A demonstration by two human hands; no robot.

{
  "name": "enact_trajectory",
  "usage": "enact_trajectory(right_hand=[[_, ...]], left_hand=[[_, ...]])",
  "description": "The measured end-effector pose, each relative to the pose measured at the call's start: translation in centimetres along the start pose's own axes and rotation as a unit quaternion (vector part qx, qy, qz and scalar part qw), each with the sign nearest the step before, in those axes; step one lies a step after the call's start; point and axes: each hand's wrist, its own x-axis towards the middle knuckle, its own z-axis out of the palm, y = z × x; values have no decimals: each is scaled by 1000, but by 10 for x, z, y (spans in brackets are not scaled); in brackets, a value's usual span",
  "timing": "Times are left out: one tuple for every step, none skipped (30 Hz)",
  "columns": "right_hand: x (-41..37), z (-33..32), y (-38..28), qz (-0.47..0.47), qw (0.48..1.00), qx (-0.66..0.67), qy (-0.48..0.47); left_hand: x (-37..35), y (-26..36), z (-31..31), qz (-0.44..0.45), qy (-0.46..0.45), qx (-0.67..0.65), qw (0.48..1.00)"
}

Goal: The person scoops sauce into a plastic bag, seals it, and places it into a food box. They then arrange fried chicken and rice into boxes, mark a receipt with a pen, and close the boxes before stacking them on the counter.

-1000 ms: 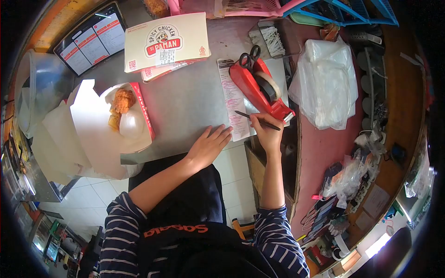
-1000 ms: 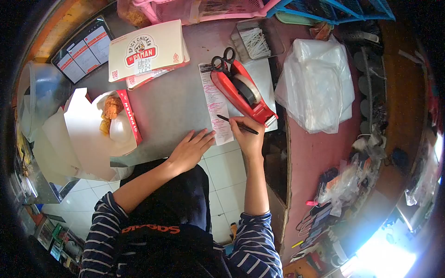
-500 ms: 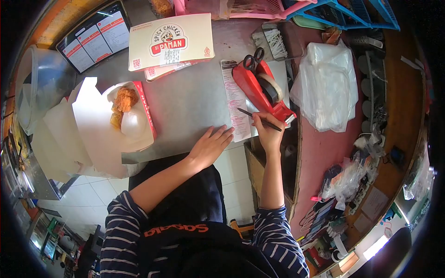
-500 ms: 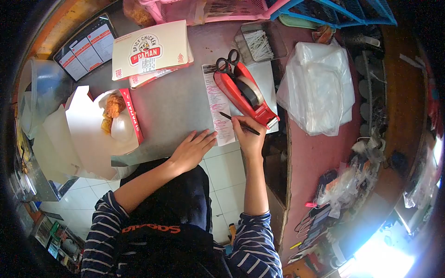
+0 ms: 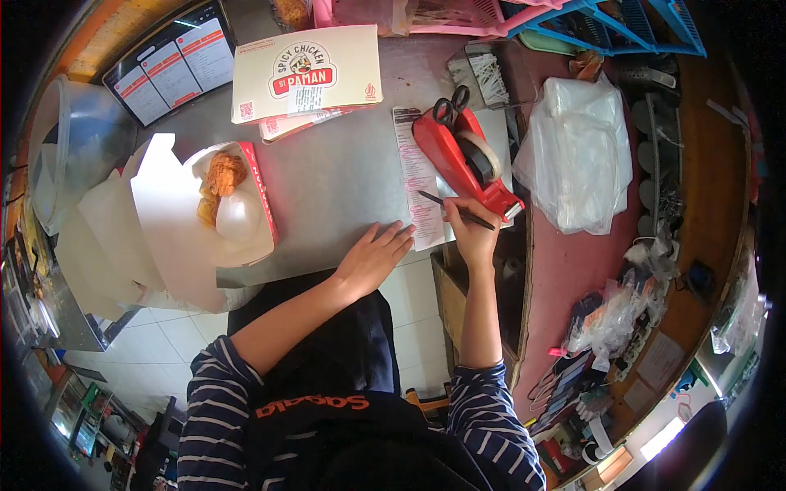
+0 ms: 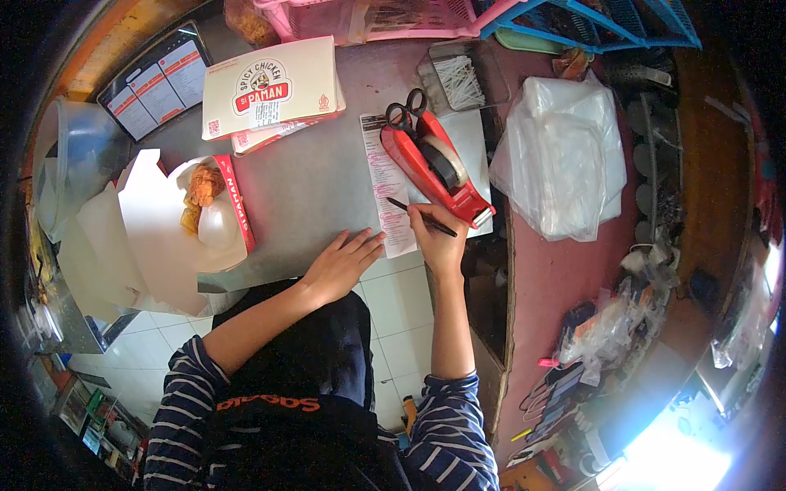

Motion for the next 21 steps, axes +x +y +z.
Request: enact_trajectory(right_hand=[[0, 1, 2, -3, 1000, 5, 6], [1, 2, 4, -6, 1000, 9, 12], [1, 3, 5, -9, 1000, 14, 18], [1, 3, 5, -11, 1000, 9, 10], [1, 4, 5, -12, 1000, 5, 2], [2, 4, 4, -14, 1000, 0, -5], [3, 4, 5, -41, 998, -31, 33], [4, 4, 5, -68, 993, -61, 70], [5, 3, 4, -95, 985, -91, 108], [4, 3, 2, -70, 989, -64, 111], [3, 1, -1, -44, 992, -37, 115], [1, 0, -3, -18, 993, -9, 118], [0, 0, -2, -12, 995, -12, 98], [-2, -1, 0, -6, 997, -15, 78], [-3, -2, 2, -1, 998, -18, 59], [-4, -2, 3, -2, 998, -19, 54], [-5, -1, 4, -4, 999, -19, 49], [-5, -1, 5, -5, 999, -20, 44], [-6, 0, 7, -5, 999, -15, 36], [-5, 1, 8, -5, 1000, -10, 29], [-5, 1, 7, -6, 1000, -5, 23]], left_hand=[[0, 0, 0, 0, 1, 1, 1000], [0, 0, 1, 0, 0, 0, 1000], [0, 0, 1, -1, 0, 0, 1000], [0, 0, 1, -1, -1, -1, 1000], [0, 0, 1, -2, -1, -2, 1000], [0, 0, 1, -3, -2, -3, 1000], [0, 0, 0, -4, -2, -4, 1000], [0, 0, 0, -4, -2, -2, 1000], [0, 0, 0, -3, -2, 1, 1000], [0, 1, 0, -3, -2, 4, 1000], [0, 1, -1, -3, -2, 6, 1000], [-1, 0, 0, -2, -3, 8, 1000], [-1, 0, 0, -1, -4, 11, 1000], [-1, 0, 0, 0, -2, 10, 1000], [0, 0, 1, 0, -1, 10, 1000], [0, 0, 1, 0, 1, 10, 1000], [-1, 0, 2, -1, 4, 8, 1000], [-1, 0, 1, -2, 6, 7, 1000], [-1, 1, 0, -3, 8, 6, 1000], [-1, 1, 0, -2, 7, 10, 1000], [-1, 1, 1, -1, 7, 16, 1000]])
